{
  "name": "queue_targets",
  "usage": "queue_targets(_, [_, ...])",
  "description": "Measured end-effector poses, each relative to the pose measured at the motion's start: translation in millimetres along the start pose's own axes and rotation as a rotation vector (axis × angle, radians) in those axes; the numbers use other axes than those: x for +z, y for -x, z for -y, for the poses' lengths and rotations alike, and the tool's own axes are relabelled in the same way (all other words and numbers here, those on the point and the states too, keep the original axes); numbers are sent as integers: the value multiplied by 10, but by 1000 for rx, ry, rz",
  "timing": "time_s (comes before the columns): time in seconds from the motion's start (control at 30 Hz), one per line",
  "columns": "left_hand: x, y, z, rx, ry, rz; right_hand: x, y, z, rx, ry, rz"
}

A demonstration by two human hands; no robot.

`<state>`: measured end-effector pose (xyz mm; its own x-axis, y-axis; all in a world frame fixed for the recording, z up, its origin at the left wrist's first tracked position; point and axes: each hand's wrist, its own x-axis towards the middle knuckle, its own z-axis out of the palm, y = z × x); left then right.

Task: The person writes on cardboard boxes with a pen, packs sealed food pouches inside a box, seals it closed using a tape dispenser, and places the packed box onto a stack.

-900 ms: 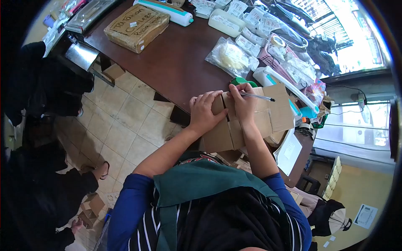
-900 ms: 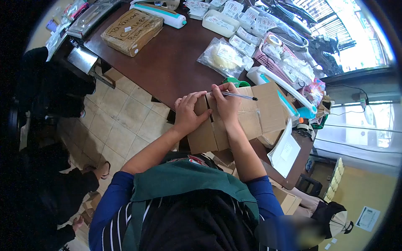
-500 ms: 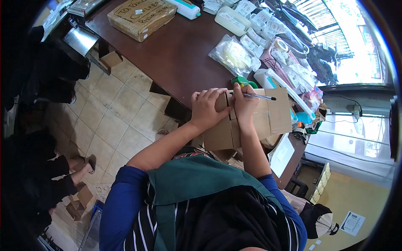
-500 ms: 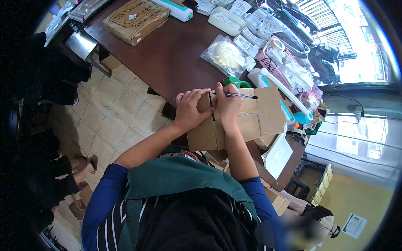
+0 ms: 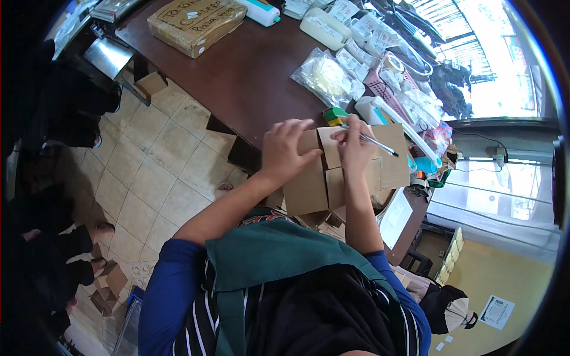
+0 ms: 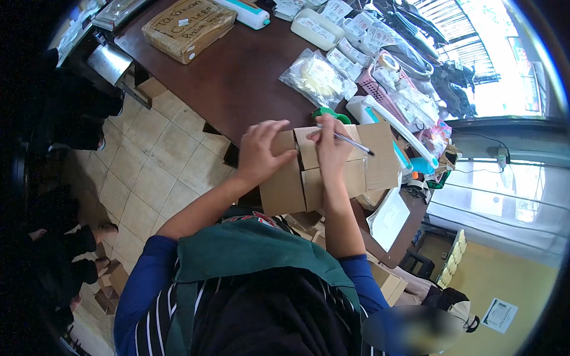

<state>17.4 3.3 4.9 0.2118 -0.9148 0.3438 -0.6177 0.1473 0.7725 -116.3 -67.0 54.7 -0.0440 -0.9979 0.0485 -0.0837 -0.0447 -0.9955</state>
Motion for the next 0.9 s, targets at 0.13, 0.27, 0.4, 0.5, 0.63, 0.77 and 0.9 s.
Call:
queue_targets(0.13, [-250, 89, 311, -198, 250, -5, -499, 68, 239, -292, 612, 60])
queue_targets(0.27, [-426, 220, 224, -575, 850, 174, -715, 301, 427, -690, 938, 235])
queue_targets(0.4, [-515, 251, -38, -638, 920, 204, -954, 303, 244, -584, 932, 279])
queue_targets(0.5, [-491, 252, -100, -627, 910, 204, -1047, 287, 215, -619, 907, 323])
queue_targets(0.63, [-427, 222, -126, -574, 906, 131, -1040, 250, 260, -700, 884, 320])
queue_targets(0.77, [-446, 221, -191, -559, 821, 151, -1146, 220, 269, -579, 888, 445])
queue_targets(0.9, [-501, 223, -280, -552, 858, 136, -1124, 36, 326, -734, 847, 407])
